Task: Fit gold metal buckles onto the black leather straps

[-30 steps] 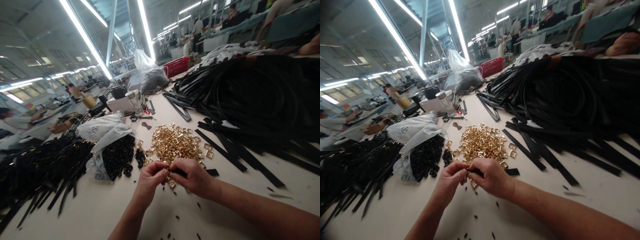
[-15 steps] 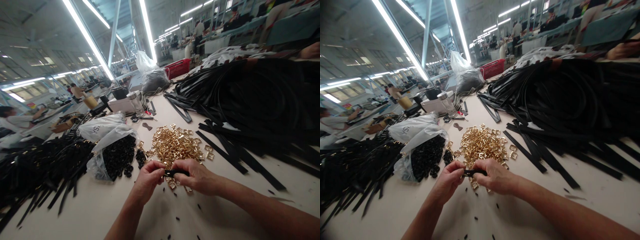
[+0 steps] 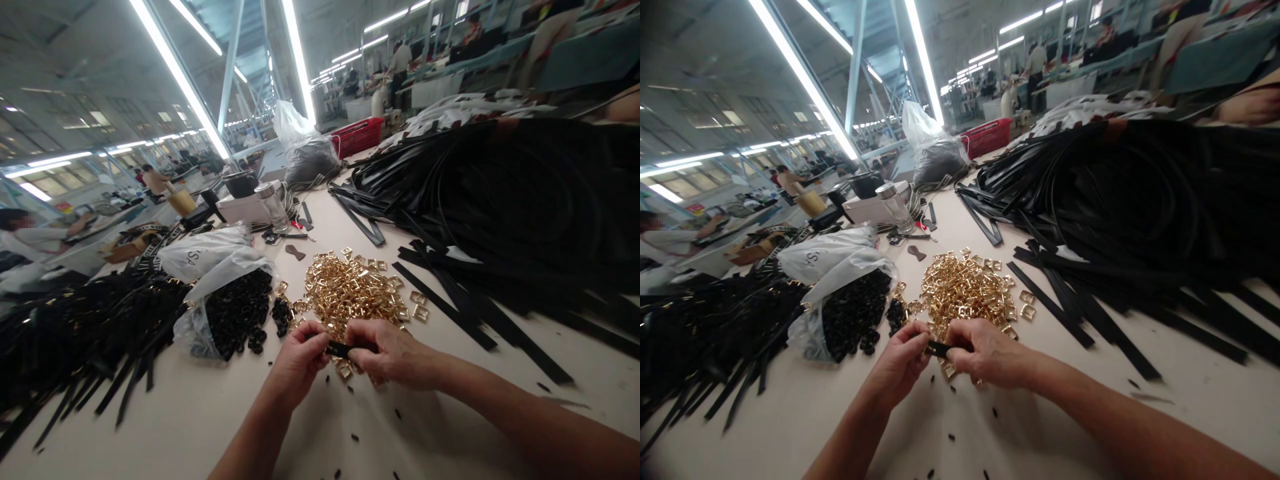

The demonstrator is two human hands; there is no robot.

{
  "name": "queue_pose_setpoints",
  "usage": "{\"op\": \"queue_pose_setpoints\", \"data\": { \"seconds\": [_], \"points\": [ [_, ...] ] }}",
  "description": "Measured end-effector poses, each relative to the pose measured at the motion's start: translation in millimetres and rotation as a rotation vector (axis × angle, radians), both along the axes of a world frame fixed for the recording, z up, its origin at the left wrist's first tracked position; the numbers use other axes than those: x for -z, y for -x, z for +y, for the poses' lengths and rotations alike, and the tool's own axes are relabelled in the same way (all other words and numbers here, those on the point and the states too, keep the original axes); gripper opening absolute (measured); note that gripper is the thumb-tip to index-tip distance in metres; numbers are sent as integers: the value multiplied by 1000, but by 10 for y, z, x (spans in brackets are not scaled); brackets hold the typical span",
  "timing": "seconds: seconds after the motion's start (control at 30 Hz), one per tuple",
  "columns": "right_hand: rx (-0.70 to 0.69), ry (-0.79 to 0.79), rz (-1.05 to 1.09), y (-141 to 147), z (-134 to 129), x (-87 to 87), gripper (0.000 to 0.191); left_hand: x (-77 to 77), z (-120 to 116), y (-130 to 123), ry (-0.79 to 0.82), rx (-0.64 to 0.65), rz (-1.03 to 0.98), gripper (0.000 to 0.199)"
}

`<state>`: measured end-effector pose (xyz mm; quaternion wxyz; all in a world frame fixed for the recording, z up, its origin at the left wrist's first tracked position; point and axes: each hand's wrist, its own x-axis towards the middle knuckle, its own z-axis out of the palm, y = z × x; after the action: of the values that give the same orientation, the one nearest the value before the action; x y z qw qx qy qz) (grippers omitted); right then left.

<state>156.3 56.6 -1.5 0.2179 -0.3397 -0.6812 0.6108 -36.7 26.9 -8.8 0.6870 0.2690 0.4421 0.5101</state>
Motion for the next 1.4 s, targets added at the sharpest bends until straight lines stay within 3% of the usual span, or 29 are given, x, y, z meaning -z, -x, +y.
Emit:
{"op": "queue_pose_setpoints", "data": {
  "seconds": [0.33, 0.7, 0.97, 1.17, 1.4],
  "points": [
    [-9, -239, 11, 76, -41, 77, 16, 8, -17, -35, 157, -44, -261, 38],
    [37, -427, 42, 98, -87, 79, 19, 77, -34, -136, 50, -44, -104, 41],
    [-37, -291, 89, 75, -57, 101, 30, 42, -63, -100, -136, -3, 113, 34],
    [-30, -285, 103, 70, -48, 86, 33, 19, -67, -98, -142, -27, 191, 36],
    [75, -477, -21, 32, 2, 119, 28, 48, -54, 2, -123, 144, 121, 24]
  ]
}}
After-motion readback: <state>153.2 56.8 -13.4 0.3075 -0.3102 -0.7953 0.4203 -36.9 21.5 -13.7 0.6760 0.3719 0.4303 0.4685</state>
